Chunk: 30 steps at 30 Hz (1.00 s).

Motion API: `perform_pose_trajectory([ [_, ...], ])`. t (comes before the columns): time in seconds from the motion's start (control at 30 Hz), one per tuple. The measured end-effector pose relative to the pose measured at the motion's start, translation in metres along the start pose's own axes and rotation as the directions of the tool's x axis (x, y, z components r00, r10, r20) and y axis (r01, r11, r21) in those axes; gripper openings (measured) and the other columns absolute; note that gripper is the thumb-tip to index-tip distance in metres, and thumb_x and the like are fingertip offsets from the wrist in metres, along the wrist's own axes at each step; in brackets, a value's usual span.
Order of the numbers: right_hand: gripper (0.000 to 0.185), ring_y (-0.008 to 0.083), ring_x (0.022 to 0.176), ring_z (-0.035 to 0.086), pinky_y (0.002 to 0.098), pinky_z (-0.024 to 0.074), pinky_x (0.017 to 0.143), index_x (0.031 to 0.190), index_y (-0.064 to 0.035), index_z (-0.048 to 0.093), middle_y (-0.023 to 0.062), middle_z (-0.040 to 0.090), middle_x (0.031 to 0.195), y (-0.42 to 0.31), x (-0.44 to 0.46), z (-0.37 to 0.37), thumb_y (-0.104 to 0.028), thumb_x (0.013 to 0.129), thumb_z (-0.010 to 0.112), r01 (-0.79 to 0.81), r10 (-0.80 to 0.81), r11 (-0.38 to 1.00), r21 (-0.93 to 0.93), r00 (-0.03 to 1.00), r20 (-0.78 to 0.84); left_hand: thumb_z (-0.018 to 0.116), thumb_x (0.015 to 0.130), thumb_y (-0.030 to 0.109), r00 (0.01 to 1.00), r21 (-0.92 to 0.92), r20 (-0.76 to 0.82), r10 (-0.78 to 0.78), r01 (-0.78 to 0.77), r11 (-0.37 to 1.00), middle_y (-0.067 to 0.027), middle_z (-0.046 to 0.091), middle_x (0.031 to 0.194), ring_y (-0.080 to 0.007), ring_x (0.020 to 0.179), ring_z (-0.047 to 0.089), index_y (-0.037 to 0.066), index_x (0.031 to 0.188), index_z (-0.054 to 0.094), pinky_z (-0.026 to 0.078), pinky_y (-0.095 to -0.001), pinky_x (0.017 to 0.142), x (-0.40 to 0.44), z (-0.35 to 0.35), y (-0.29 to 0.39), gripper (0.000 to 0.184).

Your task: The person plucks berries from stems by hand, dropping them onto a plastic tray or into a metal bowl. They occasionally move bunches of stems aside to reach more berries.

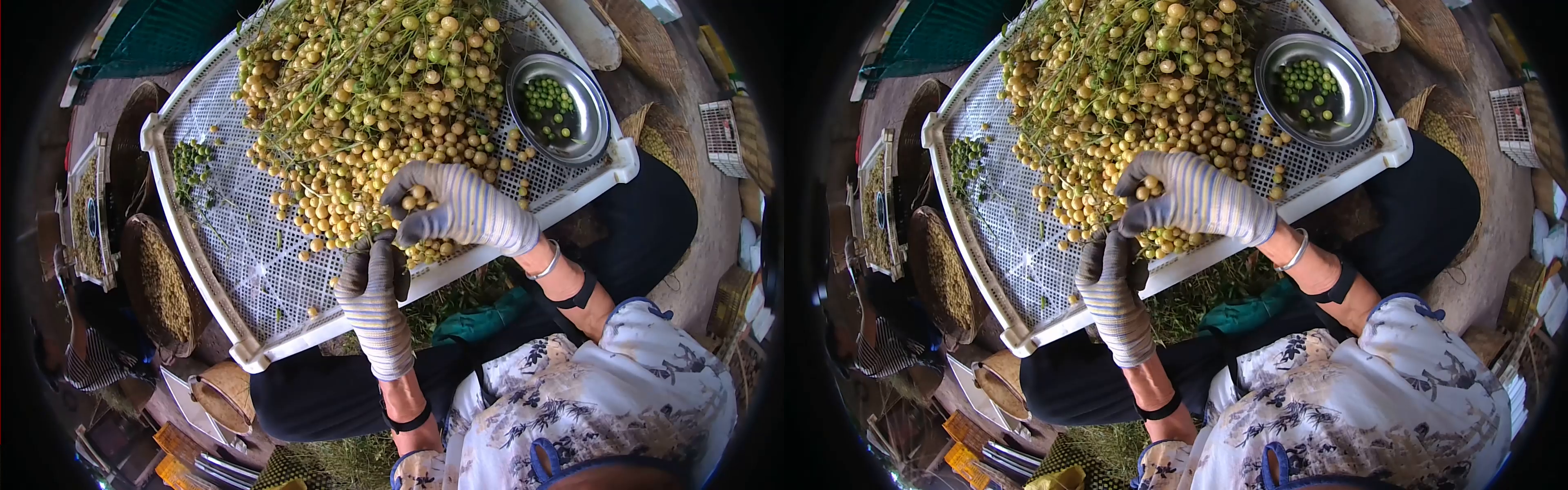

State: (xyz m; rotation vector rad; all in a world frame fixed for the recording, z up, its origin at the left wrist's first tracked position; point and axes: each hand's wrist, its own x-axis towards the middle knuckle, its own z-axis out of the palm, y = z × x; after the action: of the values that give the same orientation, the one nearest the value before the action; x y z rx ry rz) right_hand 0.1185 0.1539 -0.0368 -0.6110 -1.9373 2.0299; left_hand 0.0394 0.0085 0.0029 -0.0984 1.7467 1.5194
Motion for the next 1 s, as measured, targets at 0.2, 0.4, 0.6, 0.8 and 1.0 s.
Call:
perform_pose_trajectory([
  [0.2, 0.043, 0.0081, 0.064, 0.056, 0.0219, 0.0463, 0.057, 0.105, 0.0011, 0.061, 0.0025, 0.063, 0.080, -0.006, -0.001, 0.005, -0.036, 0.086, 0.071, -0.210, 0.192, 0.931, 0.299, 0.977, 0.090, 0.059, 0.095, 0.031, 0.990, 0.000, 0.126, 0.055, -0.055, 0.998, 0.0041, 0.056, 0.073, -0.0035, 0.064, 0.048, 0.008, 0.098, 0.067, 0.035, -0.0170, 0.051, -0.003, -0.004, -0.005, 0.025],
  [0.4, 0.042, 0.0042, 0.060, 0.053, 0.0172, 0.0416, 0.052, 0.112, -0.0001, 0.061, -0.0005, 0.060, 0.080, 0.009, 0.000, 0.000, -0.037, 0.091, 0.064, -0.194, 0.158, 0.778, 0.597, 0.981, 0.114, 0.053, 0.098, 0.028, 0.936, -0.320, 0.351, -0.035, 0.154, 0.935, 0.0044, 0.043, 0.059, -0.0041, 0.049, 0.035, 0.003, 0.098, 0.063, 0.027, -0.0180, 0.044, 0.002, -0.009, -0.003, 0.027],
  [0.6, 0.063, 0.0046, 0.062, 0.054, 0.0188, 0.0430, 0.056, 0.112, -0.0022, 0.063, -0.0021, 0.063, 0.080, 0.011, 0.013, -0.003, -0.055, 0.079, 0.071, -0.166, 0.098, 0.928, 0.333, 0.973, 0.211, 0.053, 0.098, 0.027, 0.891, -0.334, 0.434, -0.131, 0.294, 0.896, 0.0048, 0.040, 0.055, -0.0041, 0.044, 0.030, 0.004, 0.095, 0.061, 0.024, -0.0189, 0.041, 0.003, -0.016, -0.006, 0.025],
  [0.8, 0.036, 0.0051, 0.057, 0.052, 0.0181, 0.0378, 0.049, 0.100, -0.0017, 0.064, -0.0003, 0.062, 0.074, 0.007, 0.007, -0.003, -0.035, 0.087, 0.070, -0.228, 0.185, 0.793, 0.566, 0.974, 0.134, 0.054, 0.097, 0.027, 0.885, -0.406, 0.443, -0.141, 0.338, 0.849, 0.0057, 0.038, 0.055, -0.0042, 0.043, 0.029, 0.004, 0.092, 0.061, 0.024, -0.0191, 0.041, 0.001, -0.020, -0.007, 0.025],
  [1.0, 0.028, 0.0138, 0.088, 0.065, 0.0275, 0.0515, 0.084, 0.111, -0.0023, 0.064, 0.0064, 0.068, 0.098, -0.006, 0.012, -0.006, -0.023, 0.093, 0.062, 0.310, -0.374, 0.888, -0.340, 0.916, -0.142, 0.056, 0.096, 0.026, 0.868, -0.465, 0.474, -0.149, 0.390, 0.795, 0.0055, 0.039, 0.054, -0.0042, 0.042, 0.030, 0.004, 0.089, 0.061, 0.024, -0.0196, 0.040, 0.001, -0.030, -0.008, 0.024],
])
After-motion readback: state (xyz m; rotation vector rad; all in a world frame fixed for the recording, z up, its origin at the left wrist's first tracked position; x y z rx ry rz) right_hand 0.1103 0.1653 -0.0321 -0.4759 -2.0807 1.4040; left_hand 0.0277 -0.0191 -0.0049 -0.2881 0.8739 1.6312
